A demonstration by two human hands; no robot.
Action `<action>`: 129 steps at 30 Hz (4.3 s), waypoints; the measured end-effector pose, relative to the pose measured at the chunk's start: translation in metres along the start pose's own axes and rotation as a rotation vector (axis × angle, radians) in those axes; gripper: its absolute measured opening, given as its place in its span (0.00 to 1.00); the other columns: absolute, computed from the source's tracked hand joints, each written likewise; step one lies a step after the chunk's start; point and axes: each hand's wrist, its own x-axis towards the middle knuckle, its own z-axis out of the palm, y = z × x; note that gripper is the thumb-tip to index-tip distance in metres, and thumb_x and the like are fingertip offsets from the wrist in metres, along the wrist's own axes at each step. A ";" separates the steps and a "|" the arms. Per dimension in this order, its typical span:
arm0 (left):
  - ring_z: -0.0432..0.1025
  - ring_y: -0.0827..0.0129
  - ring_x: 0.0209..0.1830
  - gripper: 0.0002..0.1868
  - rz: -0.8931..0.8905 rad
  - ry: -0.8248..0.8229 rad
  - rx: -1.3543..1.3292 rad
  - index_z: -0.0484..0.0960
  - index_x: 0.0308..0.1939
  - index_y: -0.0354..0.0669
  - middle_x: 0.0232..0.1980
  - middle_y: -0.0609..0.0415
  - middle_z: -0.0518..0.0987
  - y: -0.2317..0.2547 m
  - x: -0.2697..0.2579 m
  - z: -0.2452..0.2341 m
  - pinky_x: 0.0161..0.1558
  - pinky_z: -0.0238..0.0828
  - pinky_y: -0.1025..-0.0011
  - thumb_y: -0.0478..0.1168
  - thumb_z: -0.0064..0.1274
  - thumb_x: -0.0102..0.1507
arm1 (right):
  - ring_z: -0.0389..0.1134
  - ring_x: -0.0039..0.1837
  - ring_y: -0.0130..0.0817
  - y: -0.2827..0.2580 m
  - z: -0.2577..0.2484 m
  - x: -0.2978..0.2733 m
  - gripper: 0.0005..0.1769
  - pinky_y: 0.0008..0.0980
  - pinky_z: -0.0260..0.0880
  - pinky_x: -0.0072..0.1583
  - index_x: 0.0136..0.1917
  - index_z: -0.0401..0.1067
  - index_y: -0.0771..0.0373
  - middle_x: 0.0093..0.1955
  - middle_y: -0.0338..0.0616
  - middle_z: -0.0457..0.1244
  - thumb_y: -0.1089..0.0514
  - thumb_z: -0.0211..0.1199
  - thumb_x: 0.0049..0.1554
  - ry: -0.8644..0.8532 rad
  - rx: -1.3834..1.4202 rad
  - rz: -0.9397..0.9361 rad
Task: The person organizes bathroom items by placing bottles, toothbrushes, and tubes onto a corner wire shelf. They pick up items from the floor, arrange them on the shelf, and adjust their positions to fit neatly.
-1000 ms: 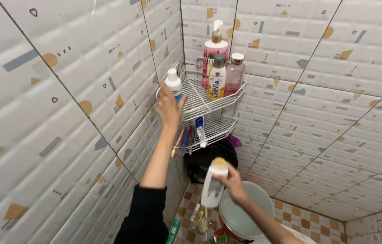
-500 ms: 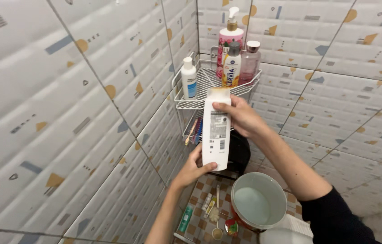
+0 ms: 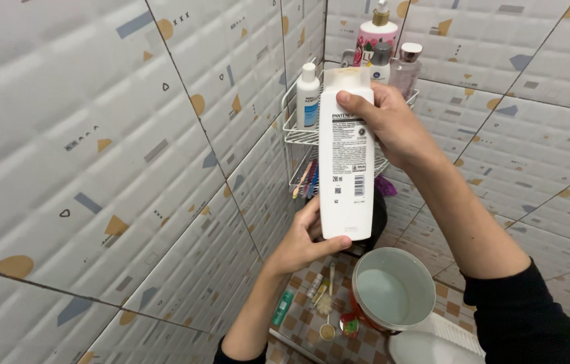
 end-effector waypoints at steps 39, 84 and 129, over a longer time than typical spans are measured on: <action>0.72 0.68 0.65 0.43 -0.037 0.026 -0.162 0.60 0.74 0.34 0.66 0.49 0.74 -0.017 0.024 0.014 0.67 0.70 0.64 0.30 0.63 0.57 | 0.70 0.52 0.24 0.064 -0.002 -0.046 0.32 0.27 0.75 0.52 0.80 0.53 0.61 0.57 0.44 0.66 0.52 0.52 0.66 0.244 0.215 -0.096; 0.74 0.68 0.64 0.47 0.039 -0.004 -0.063 0.60 0.77 0.33 0.66 0.49 0.75 -0.008 0.012 0.013 0.66 0.72 0.65 0.38 0.66 0.57 | 0.71 0.53 0.25 0.047 0.012 -0.055 0.26 0.28 0.76 0.53 0.74 0.57 0.65 0.56 0.45 0.66 0.52 0.56 0.68 0.175 0.274 -0.174; 0.65 0.41 0.69 0.46 0.184 0.499 1.280 0.52 0.74 0.34 0.71 0.35 0.67 -0.156 -0.081 -0.114 0.66 0.64 0.52 0.37 0.65 0.59 | 0.64 0.67 0.40 0.176 -0.139 0.242 0.39 0.44 0.64 0.64 0.75 0.58 0.56 0.65 0.43 0.64 0.63 0.68 0.53 0.065 -0.455 0.198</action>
